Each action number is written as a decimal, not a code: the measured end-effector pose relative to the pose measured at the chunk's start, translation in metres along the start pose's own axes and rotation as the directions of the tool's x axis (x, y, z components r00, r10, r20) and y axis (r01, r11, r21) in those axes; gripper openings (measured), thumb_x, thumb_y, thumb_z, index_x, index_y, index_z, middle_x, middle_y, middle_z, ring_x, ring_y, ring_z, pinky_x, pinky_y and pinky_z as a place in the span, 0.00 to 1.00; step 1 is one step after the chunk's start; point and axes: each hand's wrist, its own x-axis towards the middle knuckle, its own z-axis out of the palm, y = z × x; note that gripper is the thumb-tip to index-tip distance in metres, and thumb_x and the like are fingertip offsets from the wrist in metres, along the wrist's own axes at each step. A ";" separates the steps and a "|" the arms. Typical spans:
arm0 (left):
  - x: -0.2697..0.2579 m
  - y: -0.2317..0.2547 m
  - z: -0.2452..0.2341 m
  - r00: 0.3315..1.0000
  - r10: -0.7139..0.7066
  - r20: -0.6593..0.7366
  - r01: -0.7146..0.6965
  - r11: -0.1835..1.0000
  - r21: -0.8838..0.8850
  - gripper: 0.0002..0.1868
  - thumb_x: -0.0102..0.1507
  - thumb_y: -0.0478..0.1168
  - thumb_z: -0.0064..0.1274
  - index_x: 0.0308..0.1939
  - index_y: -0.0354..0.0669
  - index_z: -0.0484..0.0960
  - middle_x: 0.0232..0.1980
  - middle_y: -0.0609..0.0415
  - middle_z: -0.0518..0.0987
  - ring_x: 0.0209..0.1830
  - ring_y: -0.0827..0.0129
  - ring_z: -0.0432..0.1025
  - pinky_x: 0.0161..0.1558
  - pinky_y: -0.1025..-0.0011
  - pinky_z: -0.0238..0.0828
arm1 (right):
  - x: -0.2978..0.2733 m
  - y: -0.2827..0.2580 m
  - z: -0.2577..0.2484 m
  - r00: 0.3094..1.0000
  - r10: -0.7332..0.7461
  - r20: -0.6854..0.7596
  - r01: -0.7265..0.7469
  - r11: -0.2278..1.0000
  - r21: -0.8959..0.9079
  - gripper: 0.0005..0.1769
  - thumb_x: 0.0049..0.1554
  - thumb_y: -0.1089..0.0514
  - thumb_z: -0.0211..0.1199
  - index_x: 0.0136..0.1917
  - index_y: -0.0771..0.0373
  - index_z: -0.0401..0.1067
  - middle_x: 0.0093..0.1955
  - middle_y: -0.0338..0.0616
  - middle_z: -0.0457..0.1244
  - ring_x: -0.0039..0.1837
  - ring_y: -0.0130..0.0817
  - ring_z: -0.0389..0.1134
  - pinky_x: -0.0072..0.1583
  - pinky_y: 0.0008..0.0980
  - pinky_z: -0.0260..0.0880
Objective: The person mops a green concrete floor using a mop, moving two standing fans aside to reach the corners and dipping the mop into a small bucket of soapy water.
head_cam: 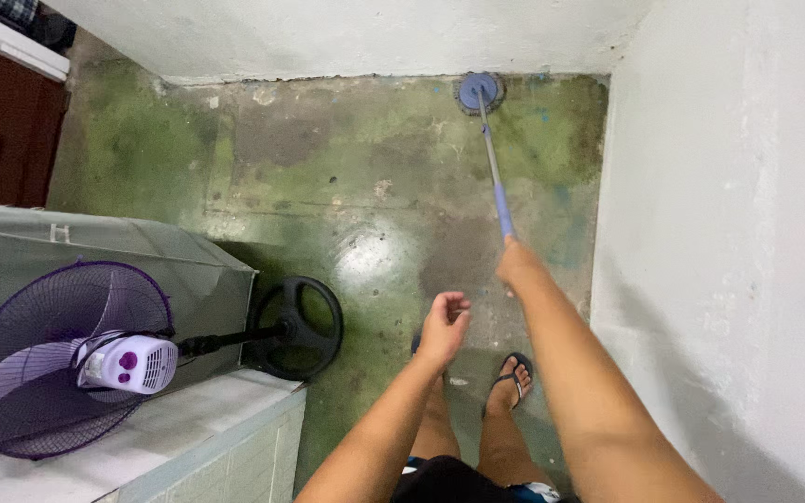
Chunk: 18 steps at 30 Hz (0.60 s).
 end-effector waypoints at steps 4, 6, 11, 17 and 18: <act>-0.011 -0.019 -0.020 0.998 -0.059 -0.003 0.059 0.998 -0.022 0.17 0.64 0.30 0.53 0.57 0.40 0.72 0.52 0.55 0.79 0.50 0.73 0.74 0.54 0.73 0.73 | -0.081 0.013 0.027 0.996 -0.020 0.082 0.029 0.994 -0.108 0.26 0.61 0.58 0.57 0.72 0.56 0.63 0.54 0.58 0.70 0.56 0.54 0.74 0.56 0.50 0.75; -0.004 -0.020 -0.019 0.998 -0.064 0.010 0.064 0.998 -0.024 0.17 0.64 0.30 0.53 0.57 0.40 0.72 0.52 0.55 0.79 0.50 0.73 0.74 0.55 0.73 0.73 | -0.141 0.039 0.036 0.988 -0.001 0.154 0.012 0.998 -0.066 0.36 0.61 0.59 0.53 0.81 0.50 0.49 0.55 0.64 0.68 0.57 0.59 0.71 0.58 0.55 0.71; -0.002 0.013 -0.024 0.998 -0.010 0.066 0.014 0.997 -0.069 0.18 0.64 0.29 0.52 0.58 0.40 0.72 0.53 0.53 0.80 0.51 0.70 0.74 0.56 0.73 0.72 | -0.127 0.026 0.042 0.992 0.012 0.127 -0.012 1.000 0.002 0.41 0.58 0.63 0.54 0.82 0.51 0.48 0.54 0.64 0.69 0.54 0.58 0.74 0.56 0.53 0.74; -0.010 0.101 -0.043 0.988 0.082 0.130 -0.118 0.946 0.301 0.25 0.57 0.28 0.51 0.59 0.42 0.74 0.55 0.51 0.80 0.55 0.64 0.74 0.50 0.69 0.73 | -0.025 -0.046 0.049 0.992 -0.024 0.126 -0.043 0.865 0.500 0.38 0.59 0.57 0.59 0.80 0.44 0.55 0.46 0.56 0.70 0.41 0.47 0.73 0.42 0.48 0.74; -0.014 0.112 -0.049 0.972 0.195 0.128 -0.229 0.903 0.364 0.27 0.55 0.27 0.53 0.60 0.42 0.74 0.58 0.49 0.78 0.59 0.61 0.72 0.56 0.67 0.70 | -0.018 -0.053 0.054 0.988 -0.091 0.127 -0.012 0.768 0.641 0.36 0.59 0.57 0.60 0.79 0.43 0.58 0.45 0.52 0.69 0.41 0.42 0.71 0.42 0.47 0.73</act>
